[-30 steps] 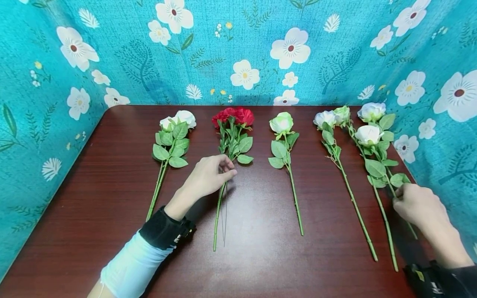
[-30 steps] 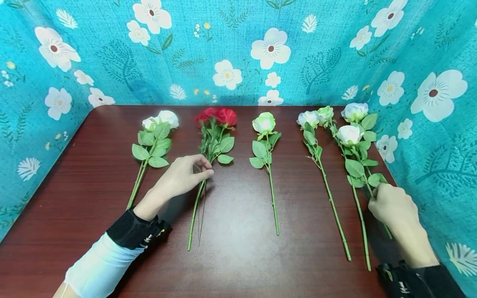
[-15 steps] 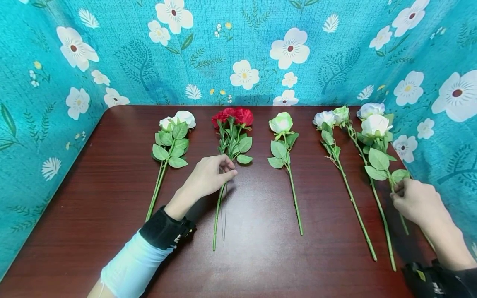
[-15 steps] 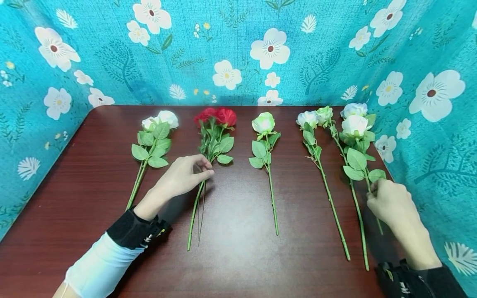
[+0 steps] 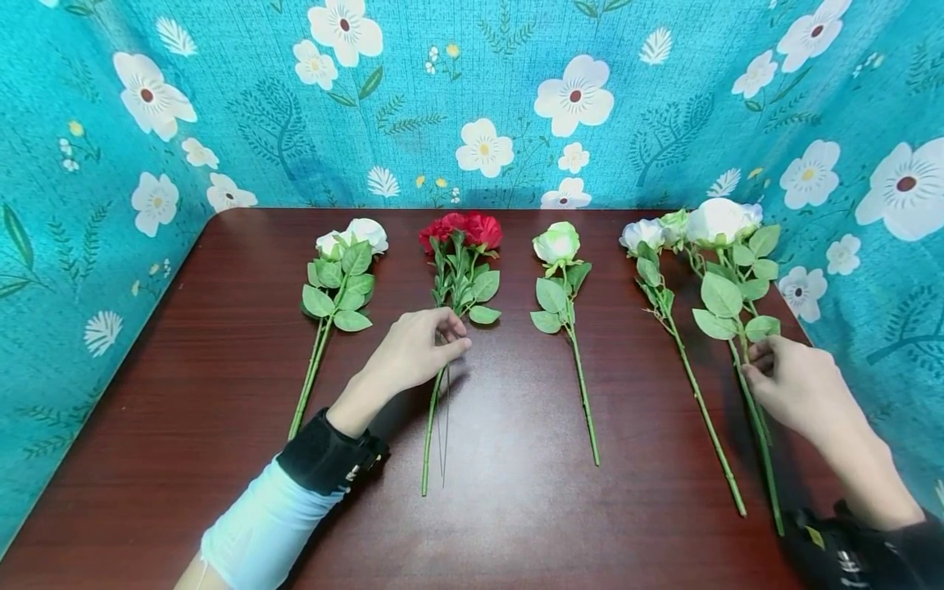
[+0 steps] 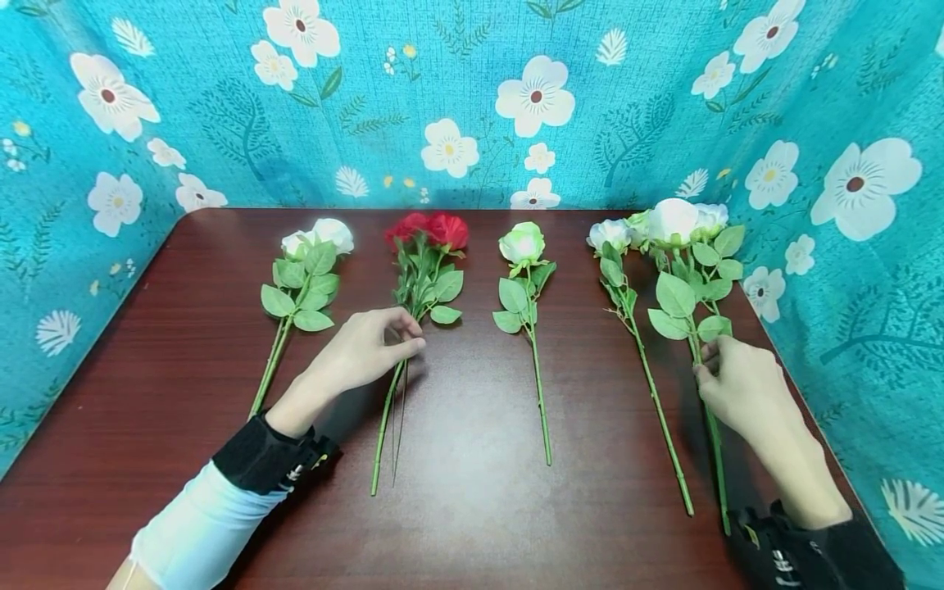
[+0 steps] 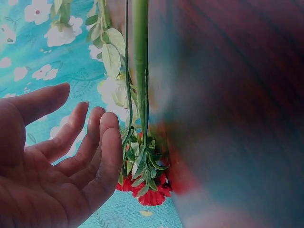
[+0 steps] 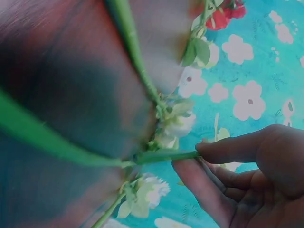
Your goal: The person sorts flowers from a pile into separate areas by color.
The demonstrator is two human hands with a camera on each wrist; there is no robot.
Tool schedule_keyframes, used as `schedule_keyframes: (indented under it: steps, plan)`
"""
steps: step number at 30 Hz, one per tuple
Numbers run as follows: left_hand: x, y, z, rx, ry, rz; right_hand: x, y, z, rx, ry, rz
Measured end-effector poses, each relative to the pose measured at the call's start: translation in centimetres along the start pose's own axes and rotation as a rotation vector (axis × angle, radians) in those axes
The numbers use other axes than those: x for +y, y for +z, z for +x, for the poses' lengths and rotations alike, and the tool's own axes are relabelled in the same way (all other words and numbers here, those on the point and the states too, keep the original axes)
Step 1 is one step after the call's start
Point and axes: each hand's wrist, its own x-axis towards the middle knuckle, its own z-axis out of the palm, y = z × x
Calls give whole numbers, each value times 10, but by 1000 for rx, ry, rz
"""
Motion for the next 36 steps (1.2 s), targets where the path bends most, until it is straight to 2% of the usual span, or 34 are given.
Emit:
schedule_keyframes:
  steps: [15,22,31,36]
  plan:
    - [-1,3,0,-10,19,3,-40,11,7,63,-60,96]
    - [-1,5,0,-24,32,-19,-56,19,11,121,-109,111]
    - [-1,7,0,-32,36,-27,-78,29,15,86,-170,171]
    - [0,7,0,-36,43,-36,-89,34,16,101,-213,188]
